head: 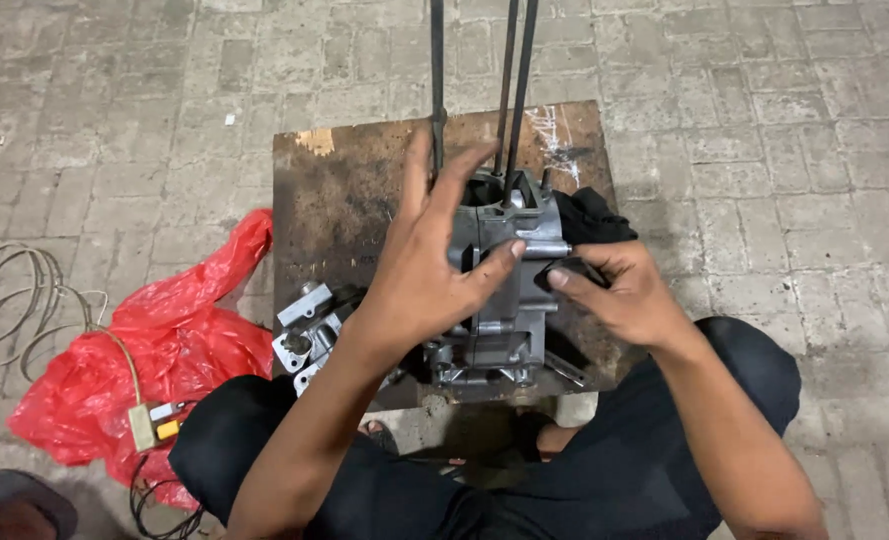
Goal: The person is cleaning and scraping the mating surface of an engine crankcase using a small abrasive tool to prepare it for assembly.
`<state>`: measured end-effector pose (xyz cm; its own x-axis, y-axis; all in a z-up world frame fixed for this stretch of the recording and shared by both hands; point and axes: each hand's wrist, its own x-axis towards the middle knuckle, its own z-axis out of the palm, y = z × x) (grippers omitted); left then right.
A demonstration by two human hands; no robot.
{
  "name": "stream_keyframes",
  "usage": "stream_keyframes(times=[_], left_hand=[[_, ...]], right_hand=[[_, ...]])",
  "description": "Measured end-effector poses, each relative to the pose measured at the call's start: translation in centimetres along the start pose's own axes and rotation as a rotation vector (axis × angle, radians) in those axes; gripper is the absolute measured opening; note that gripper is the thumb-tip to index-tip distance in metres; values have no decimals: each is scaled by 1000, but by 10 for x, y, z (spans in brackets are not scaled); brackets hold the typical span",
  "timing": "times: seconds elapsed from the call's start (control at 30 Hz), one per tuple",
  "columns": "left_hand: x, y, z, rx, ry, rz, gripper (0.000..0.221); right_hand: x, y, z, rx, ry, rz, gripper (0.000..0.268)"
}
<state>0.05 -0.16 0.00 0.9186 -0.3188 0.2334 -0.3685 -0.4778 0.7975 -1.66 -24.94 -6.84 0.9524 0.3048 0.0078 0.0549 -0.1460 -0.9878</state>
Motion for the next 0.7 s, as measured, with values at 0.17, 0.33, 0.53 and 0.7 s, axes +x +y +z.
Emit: stream_keyframes(times=[0.17, 0.33, 0.53, 0.7], left_hand=[[-3, -1, 10, 115, 38, 86, 68], [-5, 6, 16, 103, 70, 95, 53], [-19, 9, 17, 48, 156, 112, 34], [-34, 13, 23, -27, 221, 69, 24]], right_hand=[[-10, 4, -21, -141, 175, -33, 5], [-28, 12, -23, -55, 224, -57, 9], [-38, 21, -9, 127, 202, -55, 6], [-41, 32, 6, 280, 284, -145, 16]])
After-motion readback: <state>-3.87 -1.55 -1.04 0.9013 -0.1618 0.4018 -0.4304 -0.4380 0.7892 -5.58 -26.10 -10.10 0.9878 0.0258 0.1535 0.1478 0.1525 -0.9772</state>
